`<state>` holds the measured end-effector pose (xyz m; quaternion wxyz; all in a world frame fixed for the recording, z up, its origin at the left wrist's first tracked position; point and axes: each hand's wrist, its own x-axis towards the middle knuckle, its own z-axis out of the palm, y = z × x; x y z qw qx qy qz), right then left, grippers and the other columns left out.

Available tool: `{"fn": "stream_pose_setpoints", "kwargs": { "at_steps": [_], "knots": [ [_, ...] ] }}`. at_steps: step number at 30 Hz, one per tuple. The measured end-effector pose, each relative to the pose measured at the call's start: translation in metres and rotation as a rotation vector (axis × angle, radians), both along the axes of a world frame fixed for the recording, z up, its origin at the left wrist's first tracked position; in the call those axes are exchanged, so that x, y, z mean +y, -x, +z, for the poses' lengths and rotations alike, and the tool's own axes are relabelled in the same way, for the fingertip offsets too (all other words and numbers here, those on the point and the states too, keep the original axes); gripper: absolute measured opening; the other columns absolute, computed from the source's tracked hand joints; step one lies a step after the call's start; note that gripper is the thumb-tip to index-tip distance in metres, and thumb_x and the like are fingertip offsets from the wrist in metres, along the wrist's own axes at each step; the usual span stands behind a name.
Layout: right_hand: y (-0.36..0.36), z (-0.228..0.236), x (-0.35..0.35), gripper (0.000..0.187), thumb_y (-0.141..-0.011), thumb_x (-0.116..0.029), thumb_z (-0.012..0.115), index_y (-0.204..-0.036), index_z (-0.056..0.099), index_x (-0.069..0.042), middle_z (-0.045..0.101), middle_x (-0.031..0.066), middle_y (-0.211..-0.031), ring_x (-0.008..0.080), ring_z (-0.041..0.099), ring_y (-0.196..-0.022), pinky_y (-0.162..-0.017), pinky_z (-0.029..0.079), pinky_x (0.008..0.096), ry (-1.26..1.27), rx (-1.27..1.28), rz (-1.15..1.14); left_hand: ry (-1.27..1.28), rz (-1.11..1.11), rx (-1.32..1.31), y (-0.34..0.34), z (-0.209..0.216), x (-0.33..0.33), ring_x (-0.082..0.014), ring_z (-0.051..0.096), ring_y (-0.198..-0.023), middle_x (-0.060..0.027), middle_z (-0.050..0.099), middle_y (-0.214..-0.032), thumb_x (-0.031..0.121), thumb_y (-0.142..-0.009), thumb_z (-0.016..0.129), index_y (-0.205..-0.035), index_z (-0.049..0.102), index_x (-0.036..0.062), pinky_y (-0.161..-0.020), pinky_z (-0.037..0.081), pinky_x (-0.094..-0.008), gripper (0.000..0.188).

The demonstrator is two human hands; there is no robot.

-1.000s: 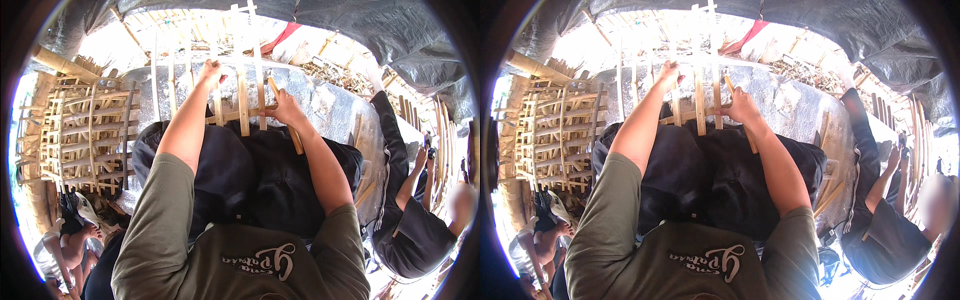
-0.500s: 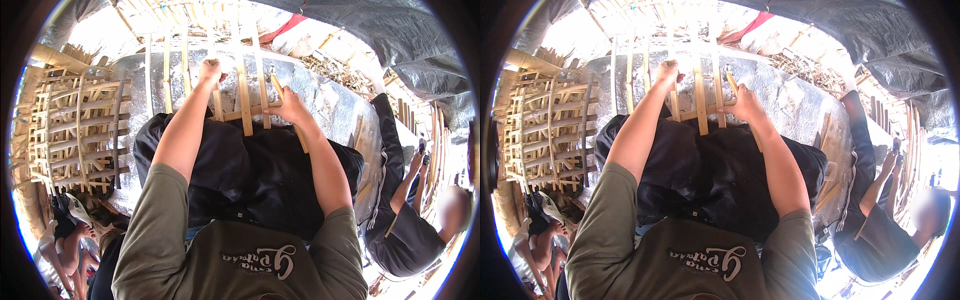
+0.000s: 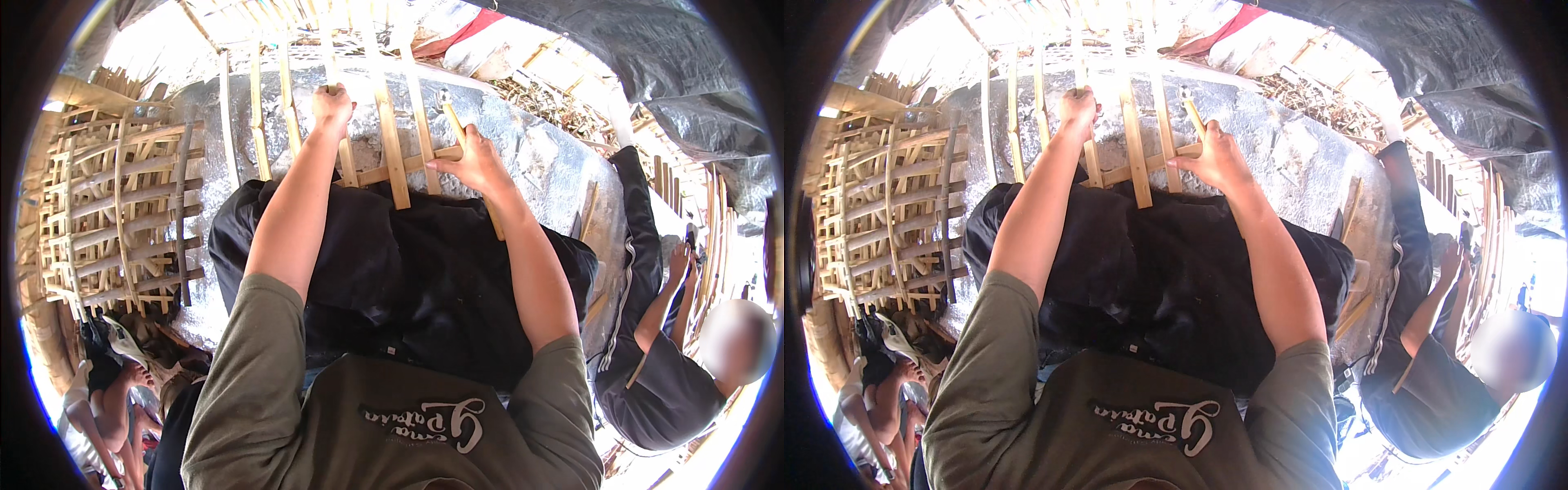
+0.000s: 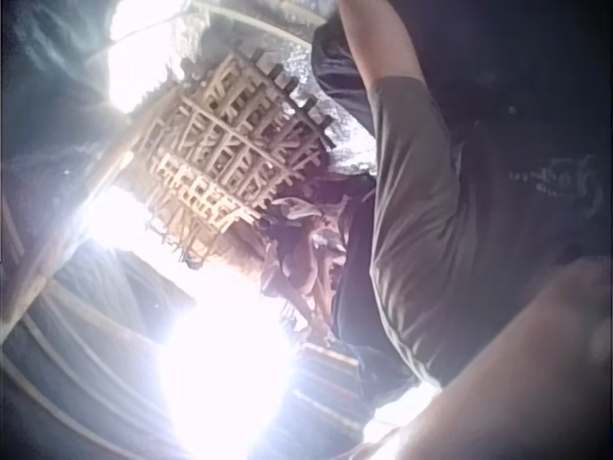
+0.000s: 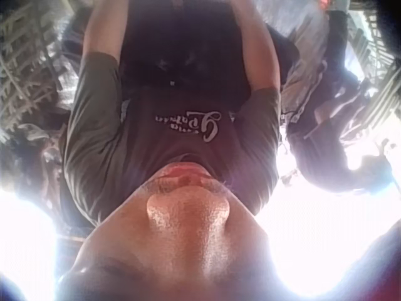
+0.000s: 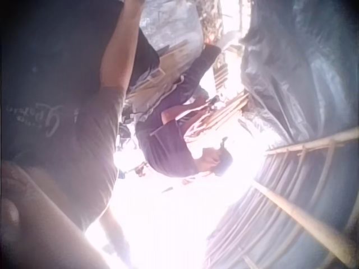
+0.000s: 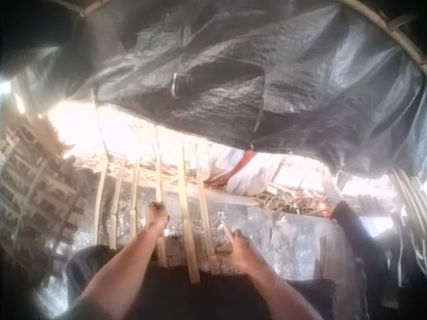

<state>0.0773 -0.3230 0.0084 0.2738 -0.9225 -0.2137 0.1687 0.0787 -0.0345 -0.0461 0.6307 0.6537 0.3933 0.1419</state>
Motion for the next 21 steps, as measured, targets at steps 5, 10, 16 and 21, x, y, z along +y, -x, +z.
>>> {"fn": "stream_pose_setpoints", "kwargs": {
  "at_steps": [5,10,16,21],
  "knots": [
    [0.004,-0.007,-0.001,0.102,-0.068,-0.052,0.091,-0.127,0.042,0.016,0.068,0.0312,-0.093,0.0466,0.07,-0.096,-0.083,0.056,0.048,-0.041,-0.082,0.024,-0.828,0.1,0.151,0.005,0.003,-0.014,-0.0263,0.063,-0.099,-0.0201,0.065,-0.107,0.029,-0.099,0.062,-0.12,0.059,-0.0021,-0.082,0.053,-0.0469,0.038],
    [0.004,-0.003,-0.002,0.099,-0.069,-0.049,0.091,-0.124,0.042,0.016,0.068,0.0323,-0.091,0.0487,0.07,-0.091,-0.079,0.057,0.0488,-0.012,-0.047,0.021,-1.304,-0.564,0.108,0.014,0.043,-0.054,-0.035,0.043,-0.139,-0.0192,0.055,-0.138,0.054,-0.092,0.064,-0.147,0.042,0.0077,-0.116,0.028,-0.0637,0.075],
    [0.008,0.008,0.0,0.09,-0.066,-0.052,0.093,-0.114,0.049,0.01,0.068,0.0284,-0.089,0.0404,0.071,-0.09,-0.079,0.056,0.0467,0.02,-0.01,-0.03,-1.213,-0.902,0.053,0.036,0.056,-0.069,-0.04,0.036,-0.146,-0.0197,0.051,-0.147,0.07,-0.082,0.068,-0.16,0.026,0.0212,-0.118,0.014,-0.0733,0.101],
    [0.01,0.015,0.004,0.09,-0.069,-0.055,0.09,-0.112,0.045,0.01,0.068,0.0325,-0.086,0.0478,0.071,-0.093,-0.075,0.057,0.0497,0.01,0.0,-0.029,-1.114,-1.089,0.008,0.041,0.047,-0.062,-0.04,0.025,-0.152,-0.0156,0.049,-0.153,0.068,-0.072,0.079,-0.161,0.026,0.0329,-0.118,0.008,-0.0754,0.109]
  ]
}}
